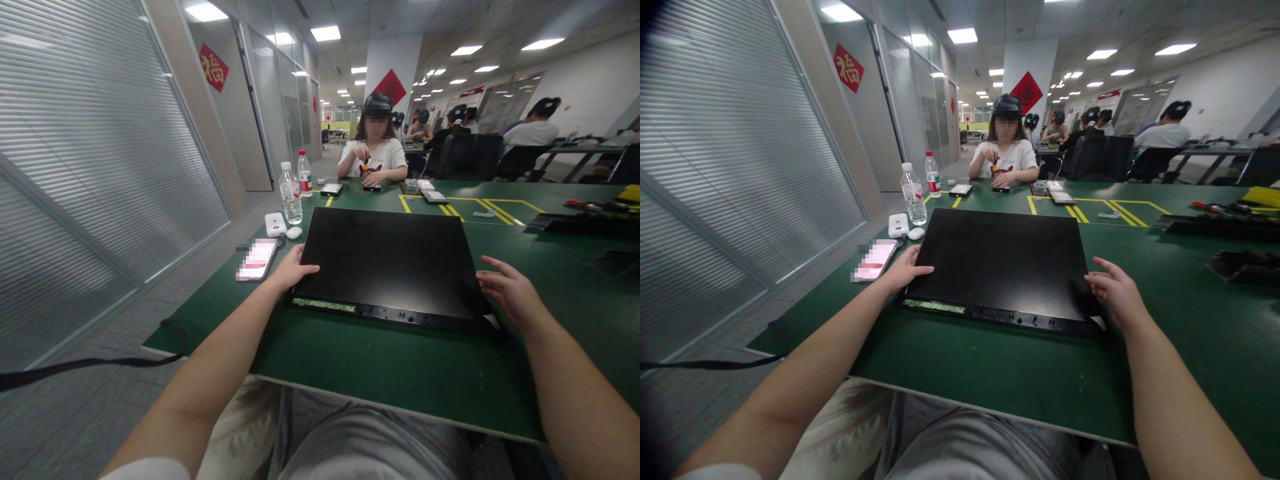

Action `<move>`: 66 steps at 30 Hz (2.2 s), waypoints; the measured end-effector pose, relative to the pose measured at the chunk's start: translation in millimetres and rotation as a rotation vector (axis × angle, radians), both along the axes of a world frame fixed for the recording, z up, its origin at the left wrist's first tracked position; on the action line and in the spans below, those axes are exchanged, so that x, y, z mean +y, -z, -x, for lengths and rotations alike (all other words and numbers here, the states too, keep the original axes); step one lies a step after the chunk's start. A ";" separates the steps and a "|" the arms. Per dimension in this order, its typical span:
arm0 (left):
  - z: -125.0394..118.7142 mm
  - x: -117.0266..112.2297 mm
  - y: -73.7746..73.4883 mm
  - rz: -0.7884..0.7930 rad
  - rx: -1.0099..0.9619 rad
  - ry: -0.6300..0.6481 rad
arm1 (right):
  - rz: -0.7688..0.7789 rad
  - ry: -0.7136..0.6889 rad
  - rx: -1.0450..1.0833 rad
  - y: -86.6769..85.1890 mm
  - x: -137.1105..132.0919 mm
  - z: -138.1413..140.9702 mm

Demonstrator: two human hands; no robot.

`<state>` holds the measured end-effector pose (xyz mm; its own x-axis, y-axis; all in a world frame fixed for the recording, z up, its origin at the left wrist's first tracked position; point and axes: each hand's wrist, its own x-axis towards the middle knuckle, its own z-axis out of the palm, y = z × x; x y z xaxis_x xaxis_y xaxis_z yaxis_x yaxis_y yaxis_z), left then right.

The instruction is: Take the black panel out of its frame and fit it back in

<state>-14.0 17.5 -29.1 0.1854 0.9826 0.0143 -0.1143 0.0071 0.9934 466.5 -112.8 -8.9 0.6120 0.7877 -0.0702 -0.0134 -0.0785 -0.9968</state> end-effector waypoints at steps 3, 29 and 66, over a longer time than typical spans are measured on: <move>-0.6 -2.1 -2.4 -0.001 -0.008 -0.010 | -0.038 0.029 0.031 -4.3 -1.4 5.3; 4.6 -7.0 -28.8 0.122 0.090 -0.177 | -0.035 -0.075 -0.036 5.8 3.8 -2.0; 0.3 -10.8 -27.1 0.103 0.152 -0.143 | 0.066 -0.019 -0.097 26.5 12.8 -22.5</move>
